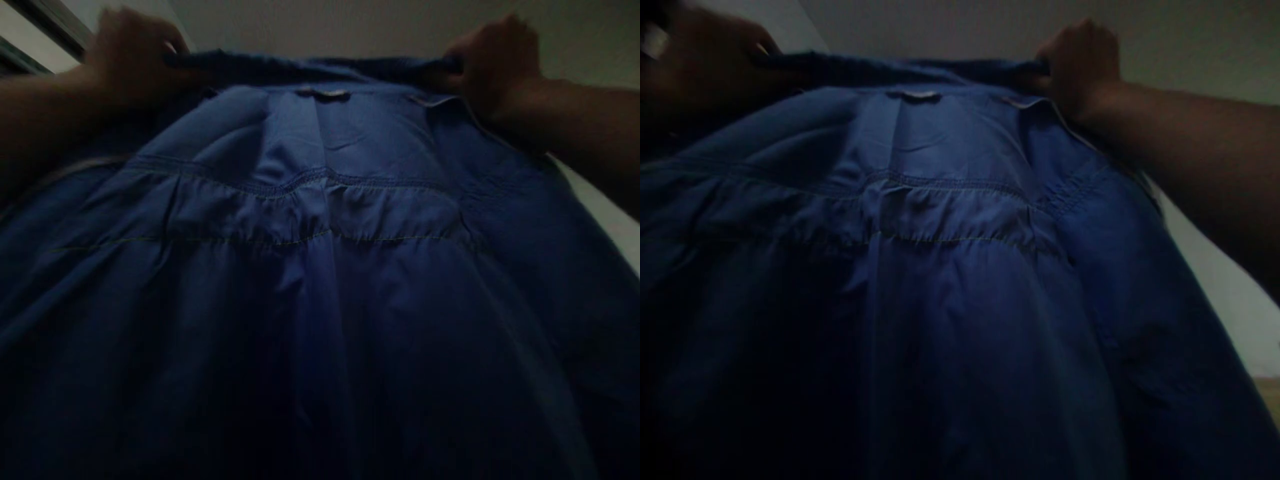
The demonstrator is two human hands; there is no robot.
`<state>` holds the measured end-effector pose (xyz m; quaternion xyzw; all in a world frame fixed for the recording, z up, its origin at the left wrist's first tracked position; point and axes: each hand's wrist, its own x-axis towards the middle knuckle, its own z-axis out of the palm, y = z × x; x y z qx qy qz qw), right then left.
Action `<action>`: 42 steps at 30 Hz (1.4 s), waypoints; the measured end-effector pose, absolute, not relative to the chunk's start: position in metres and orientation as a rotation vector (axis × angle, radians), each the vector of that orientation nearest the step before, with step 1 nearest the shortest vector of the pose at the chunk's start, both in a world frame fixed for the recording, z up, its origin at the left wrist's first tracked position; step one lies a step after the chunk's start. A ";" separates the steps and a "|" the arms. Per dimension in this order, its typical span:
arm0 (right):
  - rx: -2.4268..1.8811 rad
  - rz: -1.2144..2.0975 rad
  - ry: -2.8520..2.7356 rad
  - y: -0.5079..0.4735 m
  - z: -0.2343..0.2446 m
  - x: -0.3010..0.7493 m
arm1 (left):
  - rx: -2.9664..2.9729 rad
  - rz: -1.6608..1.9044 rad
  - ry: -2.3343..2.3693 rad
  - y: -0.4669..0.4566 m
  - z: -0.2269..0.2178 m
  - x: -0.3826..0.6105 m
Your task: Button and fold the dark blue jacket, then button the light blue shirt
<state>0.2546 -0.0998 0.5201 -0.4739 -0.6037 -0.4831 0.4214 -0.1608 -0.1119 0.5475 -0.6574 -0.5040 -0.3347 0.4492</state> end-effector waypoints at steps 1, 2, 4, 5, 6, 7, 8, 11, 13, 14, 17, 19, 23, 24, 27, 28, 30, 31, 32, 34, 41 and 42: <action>-1.223 -1.290 -1.452 -0.094 0.522 0.255 | -1.542 -0.863 -1.173 -0.114 0.544 -0.157; -1.243 -1.327 -1.449 -0.085 0.523 0.255 | -1.522 -0.869 -1.175 -0.114 0.541 -0.155; -1.280 -1.276 -1.517 -0.059 0.520 0.253 | -1.569 -0.761 -1.261 -0.105 0.534 -0.155; -1.294 -1.208 -1.599 -0.042 0.515 0.250 | -1.575 -0.725 -1.357 -0.095 0.529 -0.157; -1.295 -1.132 -1.689 -0.024 0.507 0.248 | -1.605 -0.673 -1.419 -0.081 0.522 -0.161; -1.298 -1.042 -1.783 -0.004 0.494 0.246 | -1.611 -0.628 -1.524 -0.064 0.511 -0.165; -1.321 -0.948 -1.861 0.016 0.479 0.244 | -1.656 -0.569 -1.578 -0.044 0.497 -0.169; -1.473 -0.774 -2.061 0.067 0.414 0.243 | -1.811 -0.504 -1.654 0.015 0.434 -0.174; -1.562 -0.711 -2.122 0.093 0.365 0.243 | -1.893 -0.470 -1.703 0.049 0.381 -0.173; -1.615 -0.659 -2.149 0.105 0.340 0.242 | -1.926 -0.459 -1.729 0.065 0.354 -0.173; -1.721 -0.562 -2.203 0.139 0.268 0.234 | -2.045 -0.462 -1.774 0.108 0.273 -0.172; -1.785 -0.509 -2.225 0.160 0.224 0.227 | -2.068 -0.429 -1.845 0.133 0.224 -0.171; -1.852 -0.399 -2.292 0.190 0.147 0.216 | -2.074 -0.371 -1.937 0.165 0.143 -0.165; -1.865 -0.372 -2.306 0.195 0.131 0.214 | -2.075 -0.354 -1.955 0.170 0.127 -0.163; -1.898 -0.301 -2.334 0.206 0.091 0.209 | -2.075 -0.302 -2.003 0.179 0.088 -0.161; -1.908 -0.282 -2.336 0.208 0.080 0.208 | -2.071 -0.287 -2.021 0.181 0.077 -0.162; -1.927 -0.250 -2.328 0.214 0.061 0.207 | -2.053 -0.262 -2.062 0.185 0.059 -0.166; -1.938 -0.236 -2.316 0.216 0.052 0.207 | -2.044 -0.251 -2.084 0.186 0.051 -0.169; -1.951 -0.221 -2.300 0.218 0.045 0.208 | -2.037 -0.240 -2.107 0.188 0.044 -0.173; -1.982 -0.189 -2.260 0.222 0.031 0.211 | -2.027 -0.218 -2.154 0.191 0.032 -0.180; -2.046 -0.155 -2.137 0.228 0.007 0.218 | -1.991 -0.203 -2.230 0.195 0.011 -0.188; -2.047 -0.172 -2.125 0.227 0.007 0.219 | -1.987 -0.212 -2.217 0.194 0.011 -0.186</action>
